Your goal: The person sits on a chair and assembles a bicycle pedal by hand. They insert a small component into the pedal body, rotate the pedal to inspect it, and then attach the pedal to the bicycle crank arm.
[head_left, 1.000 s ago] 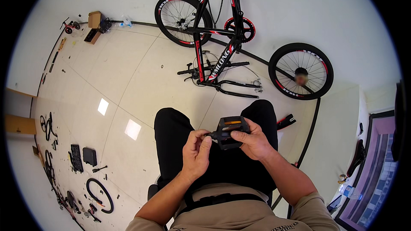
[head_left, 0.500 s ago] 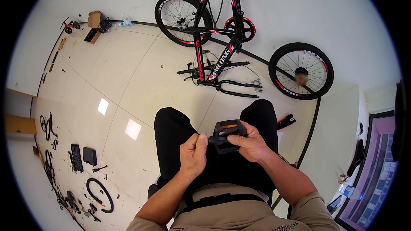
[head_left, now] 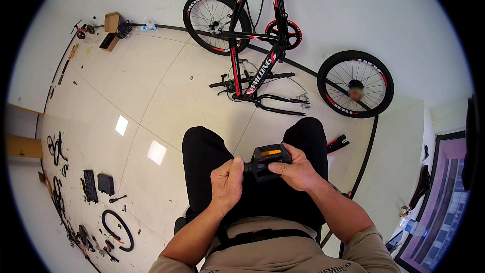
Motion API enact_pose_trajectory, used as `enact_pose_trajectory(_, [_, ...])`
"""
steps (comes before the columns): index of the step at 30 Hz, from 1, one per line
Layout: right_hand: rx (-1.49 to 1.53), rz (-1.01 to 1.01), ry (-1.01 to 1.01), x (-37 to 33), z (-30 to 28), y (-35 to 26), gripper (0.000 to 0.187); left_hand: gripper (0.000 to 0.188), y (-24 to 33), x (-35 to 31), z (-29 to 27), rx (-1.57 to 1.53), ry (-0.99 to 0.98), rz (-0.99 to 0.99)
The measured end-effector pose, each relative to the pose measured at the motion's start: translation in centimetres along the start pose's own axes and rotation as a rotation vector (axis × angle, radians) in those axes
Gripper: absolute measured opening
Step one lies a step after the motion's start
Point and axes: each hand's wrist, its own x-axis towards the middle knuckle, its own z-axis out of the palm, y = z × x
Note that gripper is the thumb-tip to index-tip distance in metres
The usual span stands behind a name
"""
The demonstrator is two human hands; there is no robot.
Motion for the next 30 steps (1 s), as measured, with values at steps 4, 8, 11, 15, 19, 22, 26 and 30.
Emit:
enact_pose_trajectory(4, [-0.128, -0.026, -0.005, -0.1, -0.4, -0.2, 0.030, 0.047, 0.2, 0.0, 0.0, -0.034, -0.011, -0.064])
enact_pose_trajectory(8, [-0.162, -0.039, 0.008, -0.1, -1.0, 0.2, 0.031, 0.045, 0.4, 0.1, 0.0, -0.068, -0.047, -0.121])
enact_pose_trajectory(11, [-0.010, -0.032, 0.080, 0.2, 0.0, -0.1, 0.032, 0.034, 0.0, 0.2, -0.3, 0.045, -0.066, -0.008])
enact_pose_trajectory(15, [0.052, 0.001, 0.045, 0.1, 0.1, -0.8, 0.035, 0.017, 0.1, 0.3, -0.2, 0.257, -0.080, 0.289])
enact_pose_trajectory(19, [0.067, 0.018, 0.040, 0.1, 0.1, -0.7, 0.036, 0.014, -0.2, 0.4, -0.3, 0.379, -0.096, 0.398])
enact_pose_trajectory(22, [0.075, 0.020, 0.029, 0.0, 0.1, -0.5, 0.037, 0.013, -0.3, 0.4, -0.3, 0.440, -0.074, 0.487])
enact_pose_trajectory(26, [0.068, 0.017, 0.017, 0.0, 0.2, -0.6, 0.034, 0.015, -0.1, 0.1, -0.1, 0.451, -0.036, 0.469])
enact_pose_trajectory(30, [-0.046, -0.013, 0.006, -0.1, -0.2, -0.2, 0.032, 0.029, -1.1, -0.1, -0.1, 0.286, -0.037, 0.287])
